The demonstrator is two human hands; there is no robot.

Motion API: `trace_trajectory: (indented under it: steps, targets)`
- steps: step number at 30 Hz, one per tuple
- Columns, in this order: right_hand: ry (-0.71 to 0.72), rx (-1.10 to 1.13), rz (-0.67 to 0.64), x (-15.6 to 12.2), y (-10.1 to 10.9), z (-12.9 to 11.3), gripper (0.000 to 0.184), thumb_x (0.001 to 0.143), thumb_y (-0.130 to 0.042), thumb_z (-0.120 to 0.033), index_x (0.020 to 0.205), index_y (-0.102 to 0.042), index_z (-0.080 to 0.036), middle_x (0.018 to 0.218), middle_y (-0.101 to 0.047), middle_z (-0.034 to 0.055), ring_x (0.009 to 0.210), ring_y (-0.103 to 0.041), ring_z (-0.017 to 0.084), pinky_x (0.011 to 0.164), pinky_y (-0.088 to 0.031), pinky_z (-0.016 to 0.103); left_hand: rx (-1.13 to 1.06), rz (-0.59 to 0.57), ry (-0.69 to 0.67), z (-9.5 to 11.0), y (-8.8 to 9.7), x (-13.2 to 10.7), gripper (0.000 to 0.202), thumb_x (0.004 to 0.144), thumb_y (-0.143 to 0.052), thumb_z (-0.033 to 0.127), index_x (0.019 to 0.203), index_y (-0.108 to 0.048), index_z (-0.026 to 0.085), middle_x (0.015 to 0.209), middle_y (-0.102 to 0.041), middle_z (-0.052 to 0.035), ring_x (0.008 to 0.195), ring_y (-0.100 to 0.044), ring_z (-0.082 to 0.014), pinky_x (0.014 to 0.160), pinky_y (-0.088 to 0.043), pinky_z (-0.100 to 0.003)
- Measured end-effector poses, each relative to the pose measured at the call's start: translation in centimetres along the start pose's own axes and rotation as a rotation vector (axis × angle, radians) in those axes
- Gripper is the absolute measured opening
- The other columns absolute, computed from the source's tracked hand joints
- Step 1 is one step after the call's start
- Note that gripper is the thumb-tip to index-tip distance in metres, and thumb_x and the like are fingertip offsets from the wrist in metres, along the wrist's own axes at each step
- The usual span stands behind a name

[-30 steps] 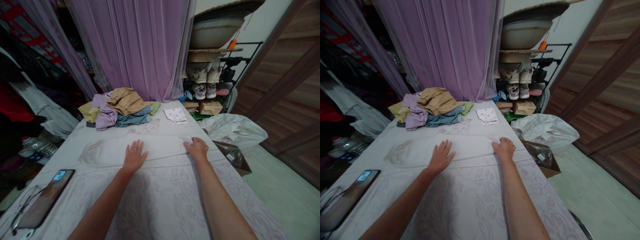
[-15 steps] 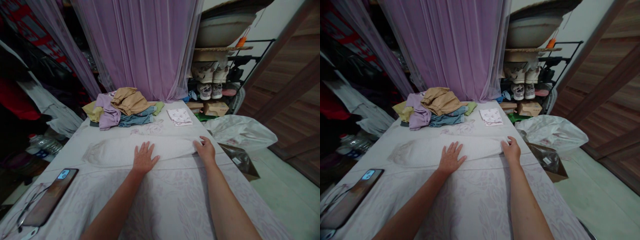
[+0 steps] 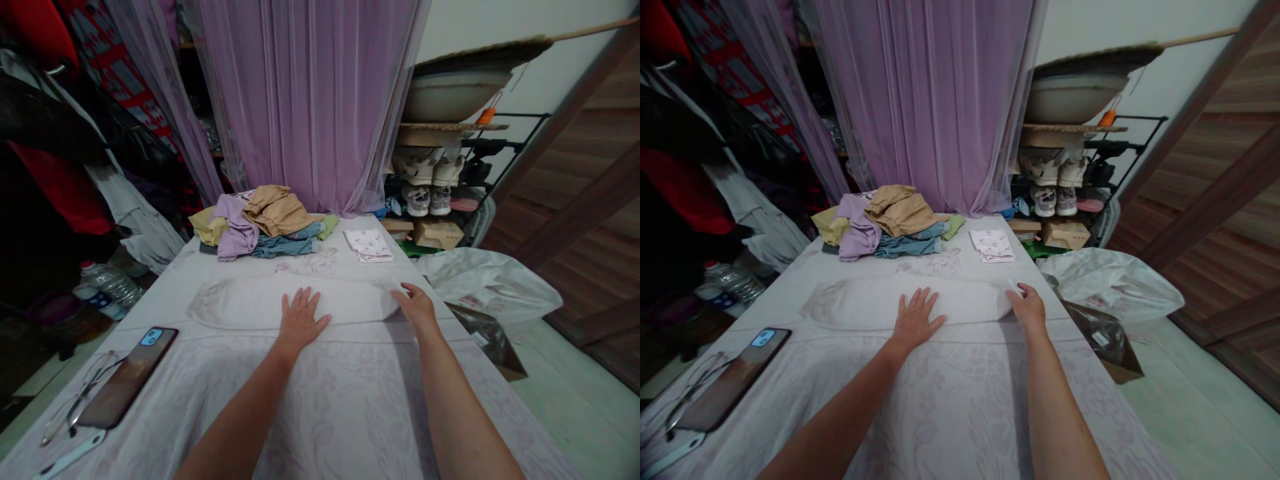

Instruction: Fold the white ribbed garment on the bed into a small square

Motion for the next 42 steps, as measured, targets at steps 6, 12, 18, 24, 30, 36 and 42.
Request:
trace_trajectory:
  steps: [6, 12, 18, 24, 30, 36, 42]
  targets:
    - [0.189, 0.117, -0.023, -6.0, -5.2, -8.1, 0.043, 0.068, -0.062, -0.044, 0.101, -0.066, -0.018, 0.091, -0.071, 0.0063, 0.082, -0.065, 0.022, 0.076, -0.048, 0.032, -0.829, 0.047, 0.192, -2.8, 1.1, 0.7, 0.05, 0.087, -0.057, 0.043, 0.134, -0.057, 0.025, 0.148, -0.05, -0.0097, 0.141, -0.04, -0.0247, 0.121, -0.017, -0.05]
    - [0.435, -0.068, -0.118, -12.5, -11.9, -12.9, 0.026, 0.077, -0.058, -0.033, 0.098, -0.066, -0.02, 0.097, -0.071, 0.006, 0.089, -0.064, 0.021, 0.078, -0.046, 0.029, -1.646, 0.049, 0.527, -8.2, 3.3, -1.3, 0.044, 0.092, -0.056, 0.042, 0.13, -0.057, 0.022, 0.151, -0.046, -0.0143, 0.133, -0.051, -0.0237, 0.113, -0.037, -0.043]
    - [0.579, -0.234, -0.182, -15.8, -16.1, -14.1, 0.019, 0.082, -0.059, -0.025, 0.099, -0.066, -0.021, 0.098, -0.069, 0.004, 0.087, -0.062, 0.018, 0.072, -0.042, 0.026, -1.955, -0.01, 0.677, -11.7, 4.5, -3.2, 0.048, 0.098, -0.037, 0.051, 0.122, -0.055, 0.014, 0.143, -0.051, -0.0187, 0.124, -0.059, -0.022, 0.108, -0.045, -0.039]
    - [0.687, -0.361, -0.184, -17.3, -17.9, -14.0, 0.014, 0.086, -0.059, -0.023, 0.097, -0.067, -0.023, 0.094, -0.067, 0.0045, 0.086, -0.061, 0.018, 0.068, -0.04, 0.026, -2.074, -0.042, 0.602, -12.2, 4.0, -3.5, 0.053, 0.096, -0.032, 0.058, 0.109, -0.059, 0.015, 0.133, -0.058, -0.0193, 0.121, -0.059, -0.0221, 0.109, -0.043, -0.039]
    - [0.769, -0.385, -0.197, -18.1, -18.5, -14.0, 0.014, 0.087, -0.06, -0.026, 0.097, -0.069, -0.023, 0.092, -0.066, 0.0063, 0.086, -0.059, 0.02, 0.07, -0.041, 0.028, -2.082, -0.034, 0.543, -12.5, 3.5, -3.6, 0.055, 0.093, -0.035, 0.062, 0.11, -0.06, 0.016, 0.132, -0.058, -0.0191, 0.126, -0.055, -0.0244, 0.11, -0.042, -0.043]
    - [0.82, -0.355, -0.216, -18.3, -18.8, -14.0, 0.016, 0.09, -0.057, -0.025, 0.097, -0.071, -0.022, 0.091, -0.068, 0.0064, 0.086, -0.059, 0.02, 0.075, -0.042, 0.029, -2.136, -0.028, 0.545, -12.4, 3.4, -3.6, 0.058, 0.095, -0.029, 0.062, 0.109, -0.06, 0.015, 0.133, -0.056, -0.0191, 0.124, -0.057, -0.0233, 0.109, -0.043, -0.042]
    - [0.872, -0.348, -0.234, -19.1, -18.3, -14.0, 0.018, 0.088, -0.06, -0.031, 0.097, -0.072, -0.021, 0.092, -0.069, 0.0074, 0.09, -0.056, 0.023, 0.08, -0.041, 0.033, -2.096, -0.037, 0.498, -12.6, 3.4, -3.8, 0.061, 0.094, -0.03, 0.065, 0.111, -0.062, 0.015, 0.133, -0.058, -0.0187, 0.127, -0.054, -0.0242, 0.11, -0.042, -0.043]
Point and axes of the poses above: each hand's wrist, its own x-axis towards the middle knuckle, its own y-axis out of the back of the hand, z = x × y, the point moved 3 cm from there along x, towards the middle knuckle
